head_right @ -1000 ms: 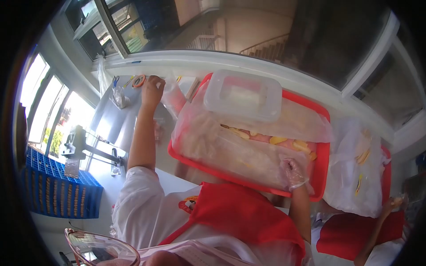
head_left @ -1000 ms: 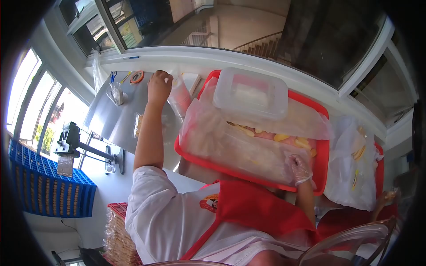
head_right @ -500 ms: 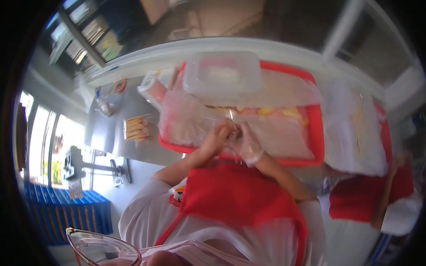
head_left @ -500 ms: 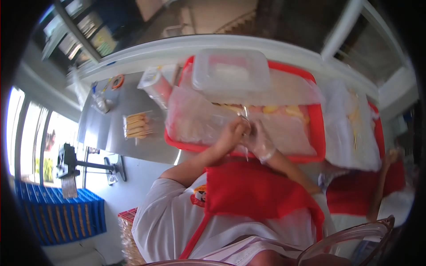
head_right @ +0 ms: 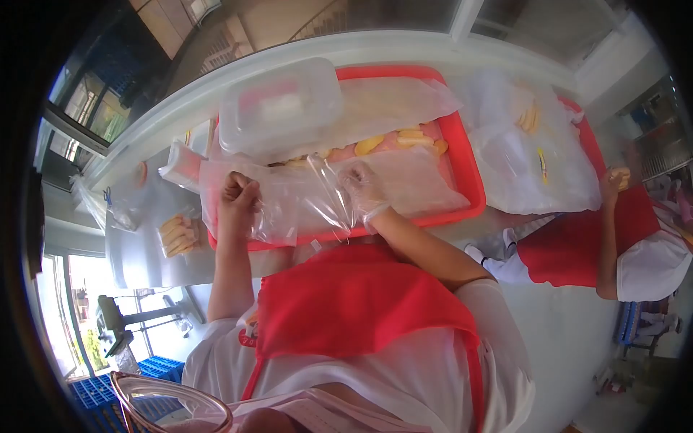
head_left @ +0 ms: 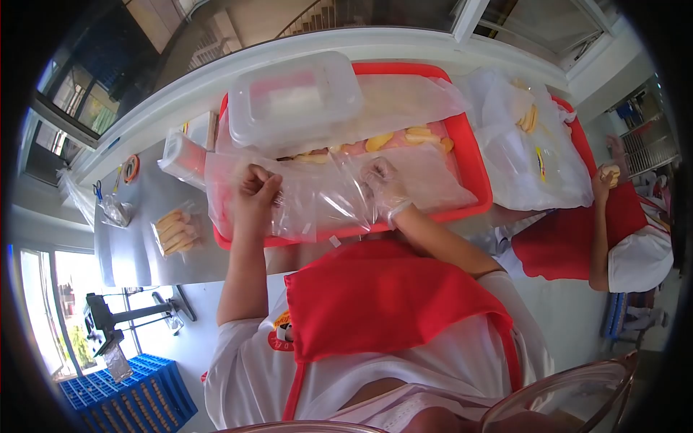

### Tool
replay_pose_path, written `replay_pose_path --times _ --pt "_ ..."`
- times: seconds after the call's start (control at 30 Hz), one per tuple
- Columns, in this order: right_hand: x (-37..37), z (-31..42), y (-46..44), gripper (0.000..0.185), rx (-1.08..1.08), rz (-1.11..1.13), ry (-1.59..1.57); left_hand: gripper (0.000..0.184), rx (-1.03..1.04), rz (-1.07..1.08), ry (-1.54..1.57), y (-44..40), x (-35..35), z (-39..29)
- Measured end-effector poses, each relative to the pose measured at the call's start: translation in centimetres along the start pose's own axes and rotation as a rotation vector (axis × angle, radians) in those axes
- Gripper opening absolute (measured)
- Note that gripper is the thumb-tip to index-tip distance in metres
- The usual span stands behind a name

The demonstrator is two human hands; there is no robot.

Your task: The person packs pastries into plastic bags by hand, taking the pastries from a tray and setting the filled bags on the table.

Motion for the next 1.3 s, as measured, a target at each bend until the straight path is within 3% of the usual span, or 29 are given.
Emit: replay_pose_path --times 0.07,0.17,0.23,0.37,0.43,0.53,0.6,0.67,0.7,0.8,0.9,1.07,1.17,1.2,1.3 --pt "-0.4 -0.2 -0.2 0.007 0.055 -0.047 -0.108 0.014 0.13 -0.13 -0.241 0.6 -1.0 -2.2" --pt "0.3 0.2 -0.2 0.013 -0.002 0.065 -0.154 0.01 0.384 -0.249 -0.617 2.1 -1.4 -4.7" --pt "-0.1 0.7 -1.0 0.018 -0.155 -0.036 0.054 0.013 0.45 -0.288 -0.911 3.2 -0.1 -6.0" --pt "-5.3 2.5 -6.0 0.024 -0.437 -0.238 0.485 0.01 0.431 -0.35 -0.734 1.7 -2.7 -4.0" --pt "-6.6 4.2 -5.3 0.022 -0.242 0.081 0.765 0.008 0.459 -0.393 -0.744 1.6 -3.6 -3.3" --pt "-5.5 9.2 -2.9 0.024 -0.026 0.279 1.359 0.006 0.524 -0.412 -0.852 1.7 -3.9 -2.7" --pt "-7.8 10.5 -3.2 0.028 0.071 0.143 1.491 0.01 0.527 -0.394 -1.029 2.4 -2.8 -2.9" --pt "-13.6 10.1 -6.0 0.032 0.123 -0.156 1.276 0.011 0.58 -0.23 -1.068 2.9 -1.2 -1.2" --pt "-14.0 10.1 -6.7 0.035 0.072 -0.124 1.326 0.011 0.609 -0.15 -1.087 3.1 -0.3 -0.2" --pt "-14.6 9.0 -8.6 0.04 -0.011 -0.068 1.402 0.014 0.525 0.067 -1.106 3.5 1.8 3.4" --pt "-14.5 7.0 -9.4 0.043 0.08 -0.05 1.36 0.016 0.498 0.065 -0.988 3.1 1.5 4.5" --pt "-12.0 7.1 -8.3 0.056 0.217 0.042 1.453 0.029 0.11 -0.059 -0.697 2.5 -0.3 4.7" --pt "-13.8 6.5 -8.4 0.059 0.426 -0.047 1.452 0.025 0.106 -0.139 -0.659 1.7 -1.8 6.3" --pt "-14.1 6.6 -8.3 0.058 0.428 -0.031 1.5 0.022 0.001 -0.124 -0.552 1.7 -2.4 7.3" --pt "-14.0 7.1 -8.0 0.056 0.426 0.066 1.662 0.017 0.053 -0.071 -0.469 1.8 -2.6 7.4"
Point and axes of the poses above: each hand's wrist, its own y-axis away from the middle knuckle, its own x-axis out of the palm, z = x × y, the point moved 5 cm from there along -y, towards the middle knuckle, and after that the axes turned 7 degrees about -y, right-handed, at the moved point
